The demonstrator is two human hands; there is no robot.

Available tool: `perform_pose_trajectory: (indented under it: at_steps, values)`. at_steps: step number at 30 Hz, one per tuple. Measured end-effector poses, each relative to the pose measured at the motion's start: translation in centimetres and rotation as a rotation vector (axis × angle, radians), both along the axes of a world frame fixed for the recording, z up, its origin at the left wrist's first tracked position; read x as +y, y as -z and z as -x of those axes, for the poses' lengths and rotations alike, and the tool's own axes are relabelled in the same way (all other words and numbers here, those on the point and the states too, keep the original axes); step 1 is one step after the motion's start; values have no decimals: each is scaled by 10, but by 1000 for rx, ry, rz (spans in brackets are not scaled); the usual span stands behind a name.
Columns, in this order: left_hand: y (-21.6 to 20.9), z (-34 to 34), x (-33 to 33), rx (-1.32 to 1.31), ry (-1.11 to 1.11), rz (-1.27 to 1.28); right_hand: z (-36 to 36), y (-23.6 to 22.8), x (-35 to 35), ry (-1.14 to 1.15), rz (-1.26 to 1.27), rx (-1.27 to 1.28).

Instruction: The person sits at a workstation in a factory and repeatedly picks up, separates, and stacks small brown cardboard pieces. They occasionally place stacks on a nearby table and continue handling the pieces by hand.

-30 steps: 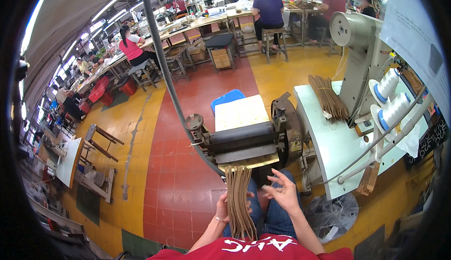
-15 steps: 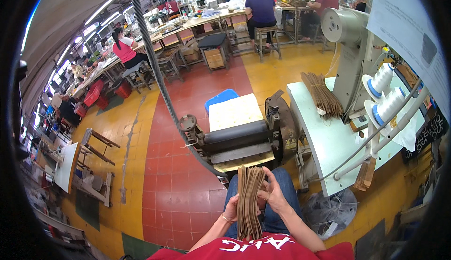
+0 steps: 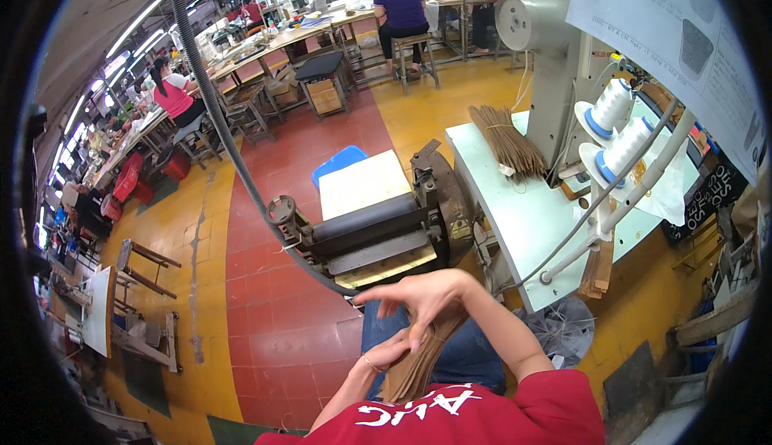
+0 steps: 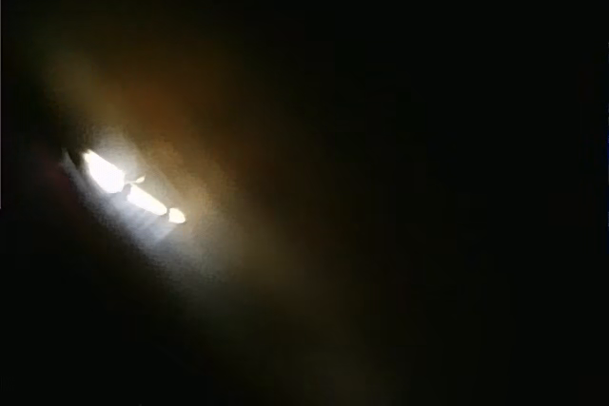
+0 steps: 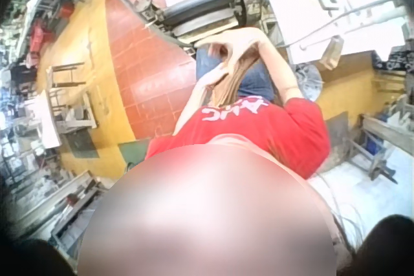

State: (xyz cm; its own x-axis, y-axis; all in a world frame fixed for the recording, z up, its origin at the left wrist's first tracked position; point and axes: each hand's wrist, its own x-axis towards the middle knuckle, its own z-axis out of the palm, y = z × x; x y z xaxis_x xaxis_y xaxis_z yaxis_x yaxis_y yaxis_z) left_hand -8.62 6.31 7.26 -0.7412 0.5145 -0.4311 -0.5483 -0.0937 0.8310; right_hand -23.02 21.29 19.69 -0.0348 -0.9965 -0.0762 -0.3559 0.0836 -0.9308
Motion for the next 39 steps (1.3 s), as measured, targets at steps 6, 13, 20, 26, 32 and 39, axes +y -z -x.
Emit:
perform_pose_trajectory:
  at_steps: [6, 13, 20, 26, 32, 39]
  values:
    - [5, 5, 13, 173, -349, 350, -57, -22, -14, -184, 193, 15]
    - [-3, 0, -43, 37, -856, -361, -63, 15, 66, 454, 1232, -979]
    - [-43, 21, -40, 345, -331, -635, -61, 70, 18, 995, 748, -899]
    - [-67, 16, -14, 283, -125, -126, -40, 27, 27, 744, 600, -857]
    - [-61, 17, -7, 519, 162, 585, -37, -21, 32, 449, 184, -113]
    - [4, 12, -1, 588, -279, 591, -78, -9, 9, 378, 2, 706]
